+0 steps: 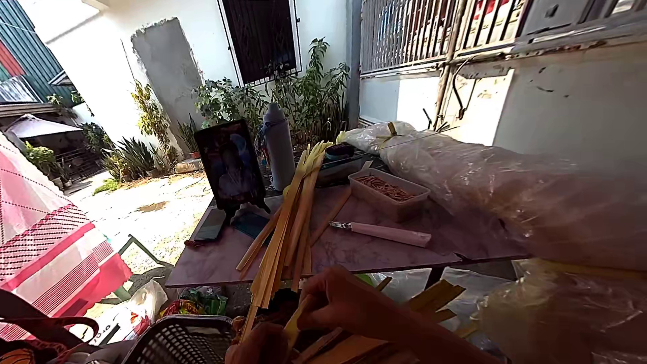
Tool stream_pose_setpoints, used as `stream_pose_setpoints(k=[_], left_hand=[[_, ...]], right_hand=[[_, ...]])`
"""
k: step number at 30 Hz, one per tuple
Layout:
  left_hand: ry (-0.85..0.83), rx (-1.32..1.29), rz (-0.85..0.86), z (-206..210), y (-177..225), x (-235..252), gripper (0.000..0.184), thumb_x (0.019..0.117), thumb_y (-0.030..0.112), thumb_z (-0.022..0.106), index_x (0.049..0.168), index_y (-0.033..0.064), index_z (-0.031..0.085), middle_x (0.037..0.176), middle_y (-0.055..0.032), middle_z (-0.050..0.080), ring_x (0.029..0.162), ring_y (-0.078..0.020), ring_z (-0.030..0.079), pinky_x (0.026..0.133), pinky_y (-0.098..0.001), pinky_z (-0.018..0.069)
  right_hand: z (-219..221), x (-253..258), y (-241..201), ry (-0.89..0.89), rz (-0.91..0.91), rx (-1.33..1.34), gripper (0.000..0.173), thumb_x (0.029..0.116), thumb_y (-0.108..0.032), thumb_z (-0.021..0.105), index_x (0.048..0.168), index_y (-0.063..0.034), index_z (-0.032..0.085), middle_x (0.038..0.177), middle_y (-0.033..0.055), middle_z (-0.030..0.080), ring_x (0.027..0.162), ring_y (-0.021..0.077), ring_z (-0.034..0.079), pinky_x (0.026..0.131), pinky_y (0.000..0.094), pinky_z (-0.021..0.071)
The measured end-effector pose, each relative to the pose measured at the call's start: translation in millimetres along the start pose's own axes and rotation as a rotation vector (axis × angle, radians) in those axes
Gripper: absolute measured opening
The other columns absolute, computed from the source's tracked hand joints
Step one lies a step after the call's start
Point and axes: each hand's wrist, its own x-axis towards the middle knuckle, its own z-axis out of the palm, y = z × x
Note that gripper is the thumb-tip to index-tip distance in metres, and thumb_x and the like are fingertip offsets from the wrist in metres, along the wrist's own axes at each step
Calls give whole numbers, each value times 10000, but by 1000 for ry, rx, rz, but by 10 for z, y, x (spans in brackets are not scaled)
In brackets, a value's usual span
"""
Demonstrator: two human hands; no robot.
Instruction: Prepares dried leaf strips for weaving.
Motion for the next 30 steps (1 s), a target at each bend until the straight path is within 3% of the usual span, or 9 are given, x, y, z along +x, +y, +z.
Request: stream_pose_setpoints(k=[3,7,10,13,19,23,25,28,30], left_hand=[[130,-323,-93,32,59,61,134,1014,-29,504,1127,-50,572,904,-9,729,769,-84,738,706,-278,639],[173,-463,-80,131,87,87,175,1014,-47,492,1183,-22,532,891,15,734,746,-77,733,664,-267,632],[167,-491,-51,158,113,30,196,1012,-58,482,1197,-8,523,895,28,742,718,-57,723,621,-239,618],[122,-552,-4,133,149,-8,216,1018,-55,450,1209,2,533,941,47,745,719,-36,714,625,-225,613],[19,-667,132,78,163,-87,280,1001,-24,458,1271,-21,531,1093,14,746,844,-87,741,699,-272,636],[70,-555,56,105,243,-80,276,991,-80,457,1255,-49,532,1029,22,746,796,-64,733,679,-252,631],[80,-483,10,109,257,-66,262,991,-85,452,1236,-56,542,979,29,743,757,-48,724,656,-237,624],[52,-437,-12,89,220,-51,240,991,-81,458,1206,-45,559,939,36,743,719,-31,710,634,-220,612],[26,-426,-22,89,210,-49,233,988,-78,462,1194,-40,563,935,38,746,703,-23,703,626,-213,605]], right_hand=[[228,8,116,247,-37,628,112,873,22,718,945,-49,672,804,-43,733,718,44,716,705,219,616],[540,33,183,546,-206,690,252,863,31,698,1106,-21,649,784,-67,725,679,34,702,658,212,606],[657,42,339,692,-513,472,146,881,-2,709,1024,7,738,839,-45,746,758,-31,693,708,144,590],[607,23,445,738,-802,60,138,979,-74,640,1050,-31,751,898,77,687,896,15,653,824,99,514],[551,-79,384,805,-918,-498,184,1025,-42,524,1101,-52,692,935,99,640,908,162,624,881,162,498],[541,-104,399,783,-902,-574,200,998,-22,519,1096,-48,692,933,109,643,889,183,616,861,173,497],[520,-132,374,719,-834,-392,220,939,-39,551,1051,-23,740,892,117,674,857,133,628,800,142,489],[324,-221,183,432,-456,91,229,939,-75,604,1096,38,727,839,12,694,746,-41,626,698,94,506],[84,-228,28,173,-160,321,180,946,-50,636,1102,3,709,819,-62,681,722,-40,645,701,136,552]])
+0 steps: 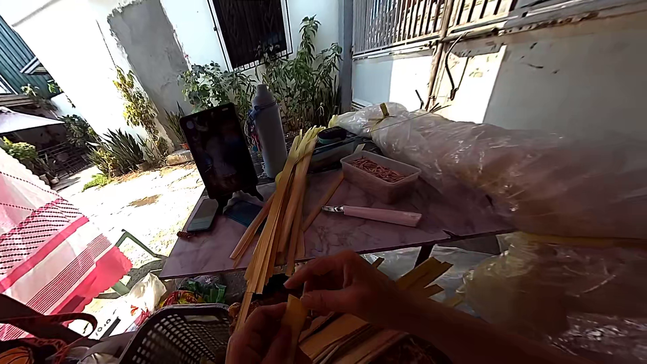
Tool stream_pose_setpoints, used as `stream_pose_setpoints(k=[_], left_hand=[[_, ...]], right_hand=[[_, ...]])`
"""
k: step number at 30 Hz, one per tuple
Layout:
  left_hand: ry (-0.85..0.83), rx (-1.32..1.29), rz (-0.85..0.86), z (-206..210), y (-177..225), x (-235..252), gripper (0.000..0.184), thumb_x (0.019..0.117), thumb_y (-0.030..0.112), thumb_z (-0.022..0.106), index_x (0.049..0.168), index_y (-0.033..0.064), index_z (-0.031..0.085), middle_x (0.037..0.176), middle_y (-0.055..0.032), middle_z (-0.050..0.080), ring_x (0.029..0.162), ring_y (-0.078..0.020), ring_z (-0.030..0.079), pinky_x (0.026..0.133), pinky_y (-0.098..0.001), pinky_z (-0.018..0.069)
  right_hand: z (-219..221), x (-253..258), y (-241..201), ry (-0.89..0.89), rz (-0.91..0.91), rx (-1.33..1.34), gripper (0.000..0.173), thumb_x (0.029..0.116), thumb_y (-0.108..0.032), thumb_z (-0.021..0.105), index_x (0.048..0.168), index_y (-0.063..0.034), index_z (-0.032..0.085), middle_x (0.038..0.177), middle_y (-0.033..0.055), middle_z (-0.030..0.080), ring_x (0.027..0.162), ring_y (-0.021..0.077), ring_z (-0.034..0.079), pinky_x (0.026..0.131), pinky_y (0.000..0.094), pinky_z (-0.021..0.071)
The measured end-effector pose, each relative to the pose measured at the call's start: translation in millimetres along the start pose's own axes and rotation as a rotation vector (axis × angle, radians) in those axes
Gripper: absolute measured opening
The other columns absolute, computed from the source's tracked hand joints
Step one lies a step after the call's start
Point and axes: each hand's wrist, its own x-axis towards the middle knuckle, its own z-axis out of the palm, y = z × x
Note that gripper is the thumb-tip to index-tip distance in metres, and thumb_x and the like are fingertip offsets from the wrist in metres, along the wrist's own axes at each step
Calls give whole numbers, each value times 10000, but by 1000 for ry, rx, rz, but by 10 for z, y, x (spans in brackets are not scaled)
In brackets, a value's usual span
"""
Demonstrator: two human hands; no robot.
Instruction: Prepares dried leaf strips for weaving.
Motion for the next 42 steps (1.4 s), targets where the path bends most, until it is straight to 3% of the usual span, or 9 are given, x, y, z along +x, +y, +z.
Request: stream_pose_setpoints(k=[9,12,15,19,24,29,34,39,42], left_hand=[[9,-16,-14,50,-168,47,229,958,-91,447,1139,-31,574,889,41,733,675,-4,679,593,-189,574],[80,45,127,37,-262,88,219,965,-88,441,1153,-41,542,870,42,726,685,12,671,617,-181,568],[203,577,457,16,-415,176,256,932,-83,520,1131,-197,632,781,-154,695,630,-113,671,628,-230,572],[180,921,521,10,-416,148,270,902,-83,571,1127,-204,658,1032,-314,719,853,-332,759,802,-349,602],[113,327,165,-58,-198,127,213,1011,-8,521,1136,-125,648,872,-84,739,747,-72,728,727,-239,615],[183,-17,-198,-195,-18,232,190,1000,-40,543,860,47,638,676,12,719,582,-79,710,565,-234,608],[279,-74,-143,-297,-24,329,174,976,-77,554,888,26,663,705,0,725,604,-82,712,593,-238,618],[363,-91,21,-275,-14,397,401,1061,32,361,809,70,671,649,46,675,585,-14,651,583,-183,568],[264,-105,90,-285,39,363,350,1051,11,355,977,14,698,789,31,738,716,-29,707,689,-209,604]], right_hand=[[44,92,70,-48,52,-77,48,860,-23,640,855,-36,686,695,-95,581,598,-74,498,553,112,402],[112,140,190,43,182,268,89,941,-14,634,893,-64,690,727,-69,695,629,0,661,611,166,562],[240,184,219,161,269,503,166,986,-21,621,838,-90,650,727,-14,736,636,83,721,635,233,615],[302,191,246,207,238,434,122,905,20,705,836,-76,676,732,-21,735,638,78,719,649,234,620],[204,176,213,119,116,349,96,945,1,640,918,-82,680,778,-67,725,686,42,713,688,215,614],[294,199,239,159,-221,4,113,978,-80,632,984,13,695,857,-7,705,767,-26,667,740,133,554],[487,337,443,378,-917,-735,138,1015,-67,550,977,-19,674,901,122,743,922,184,728,894,209,537],[621,360,424,473,-992,-951,154,1017,-68,546,1018,-62,700,1024,108,754,954,210,706,893,243,532],[649,358,451,530,-936,-897,146,1019,-124,581,1050,-84,718,1062,107,709,1036,205,663,938,230,518]])
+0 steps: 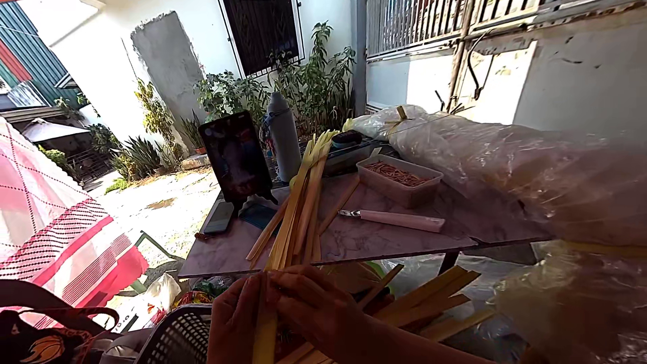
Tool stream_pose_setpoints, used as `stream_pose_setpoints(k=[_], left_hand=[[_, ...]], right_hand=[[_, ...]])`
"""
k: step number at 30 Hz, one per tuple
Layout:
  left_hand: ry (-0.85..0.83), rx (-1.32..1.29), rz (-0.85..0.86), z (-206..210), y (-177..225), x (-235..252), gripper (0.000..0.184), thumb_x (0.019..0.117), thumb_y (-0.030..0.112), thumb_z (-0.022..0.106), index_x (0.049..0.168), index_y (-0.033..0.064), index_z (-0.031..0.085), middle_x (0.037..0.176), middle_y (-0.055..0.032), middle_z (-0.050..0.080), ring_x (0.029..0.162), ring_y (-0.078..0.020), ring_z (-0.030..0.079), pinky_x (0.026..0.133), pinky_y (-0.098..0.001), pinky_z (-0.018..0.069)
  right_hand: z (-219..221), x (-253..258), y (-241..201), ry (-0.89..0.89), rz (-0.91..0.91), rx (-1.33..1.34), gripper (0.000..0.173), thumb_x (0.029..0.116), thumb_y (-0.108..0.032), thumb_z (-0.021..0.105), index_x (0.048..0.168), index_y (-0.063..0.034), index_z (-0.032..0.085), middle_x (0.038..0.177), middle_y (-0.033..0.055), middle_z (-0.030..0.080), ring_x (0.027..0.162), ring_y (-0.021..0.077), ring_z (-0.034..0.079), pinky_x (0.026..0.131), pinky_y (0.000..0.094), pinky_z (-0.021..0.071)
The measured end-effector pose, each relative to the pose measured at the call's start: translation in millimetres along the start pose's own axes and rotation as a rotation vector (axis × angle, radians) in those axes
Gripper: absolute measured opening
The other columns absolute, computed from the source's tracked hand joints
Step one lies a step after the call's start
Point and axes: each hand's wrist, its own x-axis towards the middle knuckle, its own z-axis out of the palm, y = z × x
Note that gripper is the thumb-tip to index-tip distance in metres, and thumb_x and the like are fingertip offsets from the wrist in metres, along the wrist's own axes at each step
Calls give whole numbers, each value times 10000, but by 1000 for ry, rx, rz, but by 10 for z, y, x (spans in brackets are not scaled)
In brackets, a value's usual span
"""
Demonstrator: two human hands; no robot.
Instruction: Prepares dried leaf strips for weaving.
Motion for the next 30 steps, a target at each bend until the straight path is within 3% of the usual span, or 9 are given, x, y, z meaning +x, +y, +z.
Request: stream_pose_setpoints(k=[4,7,9,11,14,17,20,24,30], left_hand=[[-259,20,81,-99,5,-31,340,954,-81,462,1280,-115,555,1092,9,751,970,-52,717,877,-241,591],[-330,101,75,-79,61,-72,410,957,-95,479,1362,-52,432,1004,51,754,901,-62,734,827,-275,618],[-348,169,65,-37,121,-111,452,947,-91,497,1377,-32,367,958,71,751,871,-59,740,794,-277,625],[-391,15,-44,-43,111,-130,382,994,-54,462,1365,10,397,970,28,764,875,-113,759,785,-299,638],[-399,-318,-392,-72,99,-100,341,1105,119,314,1175,51,641,925,-85,783,809,-189,777,749,-324,652],[-362,-338,-526,-64,73,-78,430,1080,70,219,959,120,629,779,23,725,678,-60,714,656,-219,619],[-274,-348,-342,-10,-14,-80,311,1079,55,356,959,113,637,773,53,687,642,2,658,604,-152,566],[-182,-28,-101,52,4,-80,167,1064,60,437,998,102,584,745,102,626,565,43,572,511,-115,491],[-143,416,198,103,-32,-88,134,968,148,643,940,18,626,795,62,630,712,53,605,662,-118,520]], right_hand=[[-67,-35,17,-4,137,220,197,1023,-174,563,1056,-79,733,1124,118,656,1133,167,592,985,200,471],[-267,99,32,-61,364,350,172,944,-176,669,1049,-69,753,1003,60,659,911,27,621,803,94,508],[-444,218,72,-223,477,409,259,914,-163,694,1133,-37,748,950,71,657,799,25,629,719,107,519],[-570,297,108,-335,466,471,188,905,-135,701,1037,-15,760,908,70,659,755,-3,623,693,84,511],[-570,266,147,-274,265,365,106,896,-138,683,930,-43,714,852,41,622,715,-23,571,663,49,467],[-448,144,165,-148,118,140,98,893,-158,652,859,-66,653,759,35,577,662,33,529,621,72,431],[-347,42,92,-69,179,134,119,886,-140,647,813,-50,621,694,51,569,601,48,514,565,92,411],[-359,26,-98,-59,607,526,112,875,-110,655,819,-13,659,700,1,621,602,-73,540,576,55,441],[-479,20,-193,-176,1048,1151,86,938,-41,637,885,-105,659,757,-95,708,655,2,691,622,193,600]])
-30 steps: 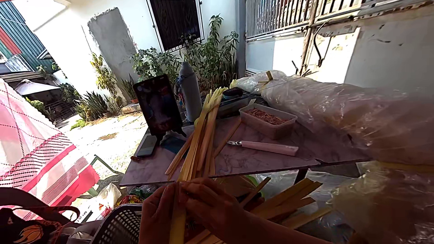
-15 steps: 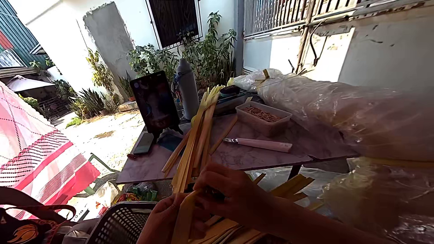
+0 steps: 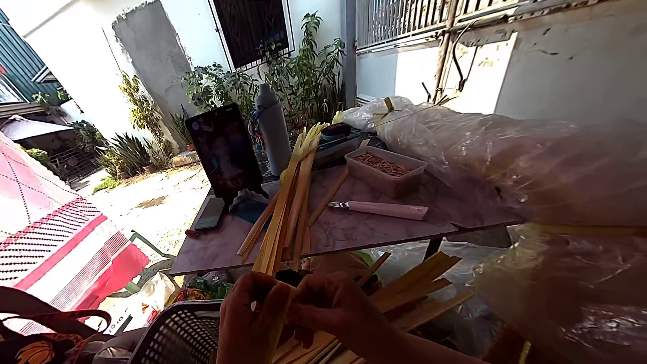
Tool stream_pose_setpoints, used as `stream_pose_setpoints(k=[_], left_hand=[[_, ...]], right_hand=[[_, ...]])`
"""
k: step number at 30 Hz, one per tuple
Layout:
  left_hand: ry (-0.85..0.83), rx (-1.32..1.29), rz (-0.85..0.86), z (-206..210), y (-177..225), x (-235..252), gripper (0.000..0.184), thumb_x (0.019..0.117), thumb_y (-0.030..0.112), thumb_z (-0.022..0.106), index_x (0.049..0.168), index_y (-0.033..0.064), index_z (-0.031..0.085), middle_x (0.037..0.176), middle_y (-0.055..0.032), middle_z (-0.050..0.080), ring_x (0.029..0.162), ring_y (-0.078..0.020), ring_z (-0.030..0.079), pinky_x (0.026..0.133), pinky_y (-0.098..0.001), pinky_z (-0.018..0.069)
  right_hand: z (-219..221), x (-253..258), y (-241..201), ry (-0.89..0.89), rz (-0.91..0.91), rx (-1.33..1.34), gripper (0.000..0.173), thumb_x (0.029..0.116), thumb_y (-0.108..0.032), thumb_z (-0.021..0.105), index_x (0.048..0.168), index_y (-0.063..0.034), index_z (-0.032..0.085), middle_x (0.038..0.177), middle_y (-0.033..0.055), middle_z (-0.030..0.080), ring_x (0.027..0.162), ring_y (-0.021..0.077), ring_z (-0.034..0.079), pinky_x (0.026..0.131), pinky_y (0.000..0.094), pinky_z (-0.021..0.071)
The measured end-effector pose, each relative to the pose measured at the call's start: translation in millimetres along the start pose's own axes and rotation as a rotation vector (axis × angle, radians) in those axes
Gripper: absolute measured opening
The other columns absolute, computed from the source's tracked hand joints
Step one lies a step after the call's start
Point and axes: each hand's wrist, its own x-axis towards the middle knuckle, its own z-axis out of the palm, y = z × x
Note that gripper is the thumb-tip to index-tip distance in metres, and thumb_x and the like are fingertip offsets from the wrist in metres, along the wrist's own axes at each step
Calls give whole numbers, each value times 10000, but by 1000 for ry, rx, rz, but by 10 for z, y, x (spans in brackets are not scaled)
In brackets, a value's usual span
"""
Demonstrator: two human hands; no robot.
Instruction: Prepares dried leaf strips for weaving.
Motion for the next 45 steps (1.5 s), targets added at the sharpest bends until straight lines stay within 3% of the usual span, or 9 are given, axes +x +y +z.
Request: stream_pose_setpoints(k=[5,10,15,21,27,31,37,42,45], left_hand=[[-72,50,-8,20,15,-6,159,959,153,663,965,-4,643,830,37,632,727,51,603,663,-110,515],[-409,-135,-186,-125,156,-82,418,942,-15,587,1341,-115,512,1201,-68,603,1008,-34,638,868,-205,557],[-104,-232,-149,164,100,-234,169,904,-38,655,1005,36,542,864,90,639,758,30,636,702,-171,559],[-92,-69,-136,273,74,-265,141,923,71,698,975,-29,613,823,19,640,713,22,621,672,-149,541],[-346,-220,-247,116,123,-293,457,865,-86,662,1299,-148,533,1143,-61,676,988,-57,683,870,-240,587],[-66,-221,-136,255,37,-341,259,799,-109,725,962,40,587,838,86,717,762,2,697,712,-192,597],[-32,-35,-90,302,8,-344,261,787,13,809,889,34,570,738,73,642,657,36,616,624,-143,530],[-253,-137,-257,187,99,-347,556,803,-74,741,1292,-68,476,1088,-38,711,926,-65,702,757,-239,594],[-257,-248,-263,147,21,-382,513,786,-110,734,1237,-39,500,1118,-8,720,996,-66,714,823,-259,608]], right_hand=[[-130,61,-111,-65,223,165,305,1046,-165,453,821,-145,657,720,-59,729,635,42,714,605,204,601],[-259,19,-216,-48,370,103,306,1078,-129,476,825,-106,646,697,-35,725,598,51,709,562,192,592],[-158,-206,-113,-102,784,661,447,1125,-220,314,827,-122,632,691,-28,689,558,6,644,518,129,520],[-276,-192,-146,-110,426,115,427,1109,-260,313,876,-125,644,743,-43,729,671,77,733,645,245,623],[-381,-191,-166,-68,555,154,398,1119,-251,356,866,-119,635,665,-38,697,545,44,672,515,186,559],[-259,-278,-57,-117,849,412,440,1133,-264,272,837,-142,574,639,-57,632,494,-4,574,467,133,467],[-346,-231,-76,-194,537,-67,437,1118,-324,336,899,-94,636,737,-41,704,673,73,721,666,239,608],[-420,-220,-78,-187,535,59,391,1108,-255,362,874,-120,644,709,-37,715,609,63,707,575,213,592],[-409,-237,-50,-164,629,244,443,1119,-280,278,897,-136,633,692,-34,716,549,34,670,512,174,548]])
